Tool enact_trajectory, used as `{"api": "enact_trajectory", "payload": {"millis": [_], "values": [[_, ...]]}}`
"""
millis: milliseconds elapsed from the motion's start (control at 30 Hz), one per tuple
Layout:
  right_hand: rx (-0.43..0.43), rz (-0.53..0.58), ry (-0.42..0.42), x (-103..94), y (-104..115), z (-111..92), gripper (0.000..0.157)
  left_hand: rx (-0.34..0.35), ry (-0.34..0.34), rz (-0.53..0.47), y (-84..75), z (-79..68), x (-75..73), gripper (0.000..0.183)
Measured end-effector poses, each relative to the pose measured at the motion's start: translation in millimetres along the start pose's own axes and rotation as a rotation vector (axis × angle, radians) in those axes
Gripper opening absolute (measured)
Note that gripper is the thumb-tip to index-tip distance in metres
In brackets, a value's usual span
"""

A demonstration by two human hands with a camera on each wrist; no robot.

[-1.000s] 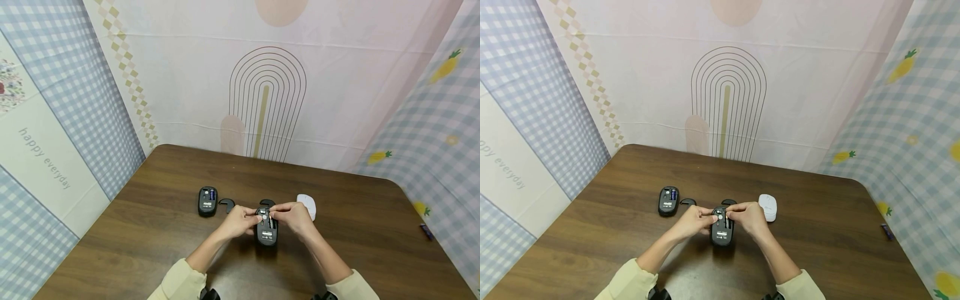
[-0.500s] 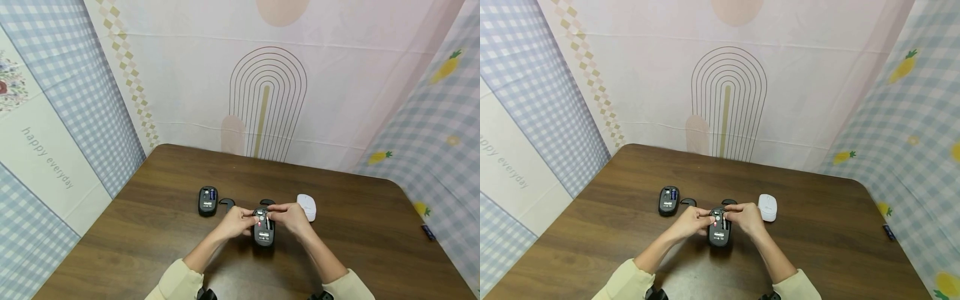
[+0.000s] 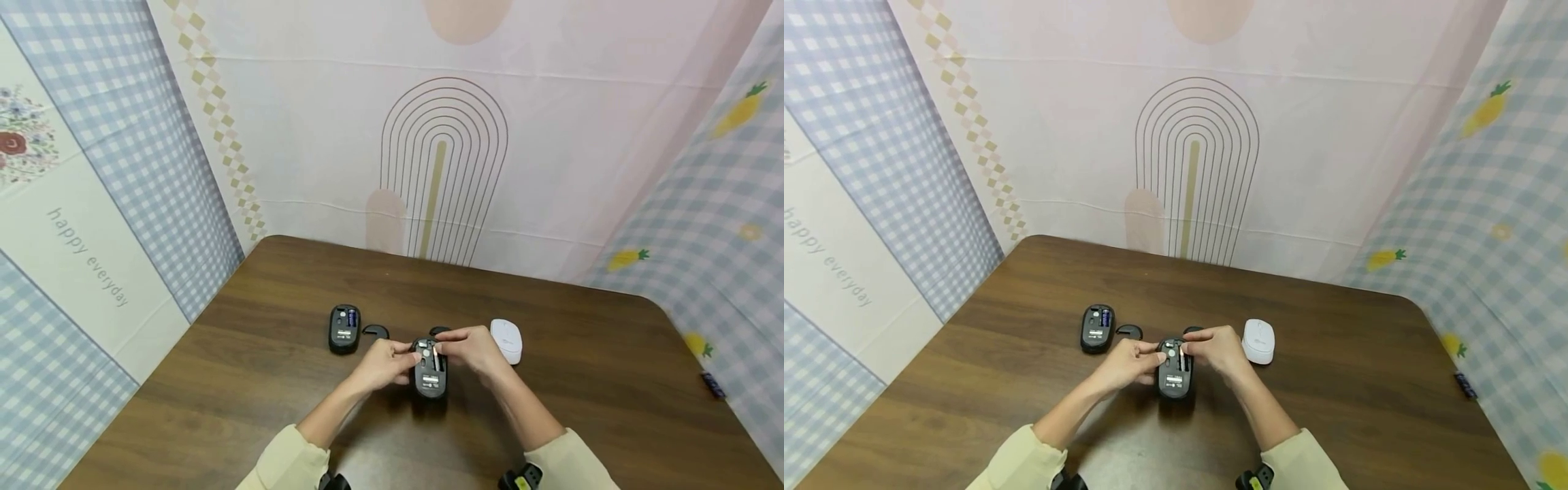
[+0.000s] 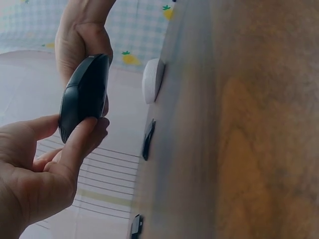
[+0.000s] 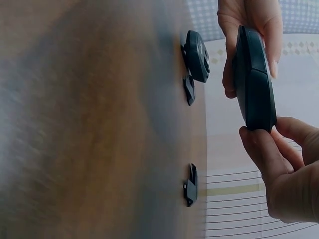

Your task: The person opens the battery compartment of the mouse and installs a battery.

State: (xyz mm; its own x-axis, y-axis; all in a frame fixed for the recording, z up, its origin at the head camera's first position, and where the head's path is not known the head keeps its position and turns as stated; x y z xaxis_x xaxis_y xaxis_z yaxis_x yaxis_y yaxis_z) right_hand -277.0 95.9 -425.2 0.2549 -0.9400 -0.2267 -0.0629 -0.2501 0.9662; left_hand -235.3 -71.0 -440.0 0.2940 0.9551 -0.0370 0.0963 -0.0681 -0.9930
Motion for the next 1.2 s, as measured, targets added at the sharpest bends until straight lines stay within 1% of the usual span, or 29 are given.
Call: {"api": "enact_trajectory", "payload": {"millis": [100, 167, 300, 400, 467, 600, 667, 767, 933, 1200], "values": [[-0.014, 0.012, -0.002, -3.1, 6.4, 10.0, 0.028, 0.008, -0.051, -0.01, -0.6, -1.3, -4.8, 0.046], [-0.021, 0.003, -0.022, -5.2, 10.9, 18.2, 0.027, 0.009, -0.108, -0.016, -0.6, -4.2, -9.5, 0.045], [-0.004, -0.031, -0.062, -6.3, 14.3, 35.9, 0.027, -0.002, -0.237, -0.007, 0.3, -13.4, -17.7, 0.038], [0.02, -0.034, -0.076, -3.2, 11.6, 48.8, 0.026, -0.012, -0.282, 0.014, 0.8, -20.1, -19.6, 0.034], [0.03, -0.029, -0.081, -0.2, 8.7, 56.6, 0.026, -0.018, -0.287, 0.024, 0.2, -23.6, -18.9, 0.033], [0.047, -0.008, -0.091, 5.4, 1.8, 69.0, 0.025, -0.03, -0.271, 0.028, -2.4, -27.9, -14.9, 0.033], [0.056, -0.018, -0.103, 6.2, -1.5, 73.2, 0.025, -0.036, -0.259, 0.024, -4.4, -29.2, -12.0, 0.033], [0.068, -0.056, -0.108, 6.7, -5.9, 77.7, 0.024, -0.044, -0.242, 0.02, -5.9, -29.8, -9.2, 0.032], [0.09, -0.117, -0.117, 8.4, -14.1, 82.9, 0.024, -0.05, -0.237, 0.025, -7.1, -30.3, -8.7, 0.032], [0.093, -0.117, -0.116, 15.3, -22.3, 87.8, 0.022, -0.049, -0.255, 0.027, -6.6, -31.3, -11.3, 0.032]]}}
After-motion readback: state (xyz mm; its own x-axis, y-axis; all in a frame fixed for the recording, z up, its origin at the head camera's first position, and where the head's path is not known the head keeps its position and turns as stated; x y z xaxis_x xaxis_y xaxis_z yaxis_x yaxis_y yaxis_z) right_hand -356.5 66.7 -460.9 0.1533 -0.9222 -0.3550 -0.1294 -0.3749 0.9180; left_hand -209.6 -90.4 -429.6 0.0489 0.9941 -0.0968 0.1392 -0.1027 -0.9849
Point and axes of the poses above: each hand's wrist, its own z-axis towards the middle knuckle, its own x-axis out of the palm, y = z × x, the point moved 4 cm from there along z, towards the middle knuckle, and after that the axes turned 3 degrees about -x, right-handed, at the moved point
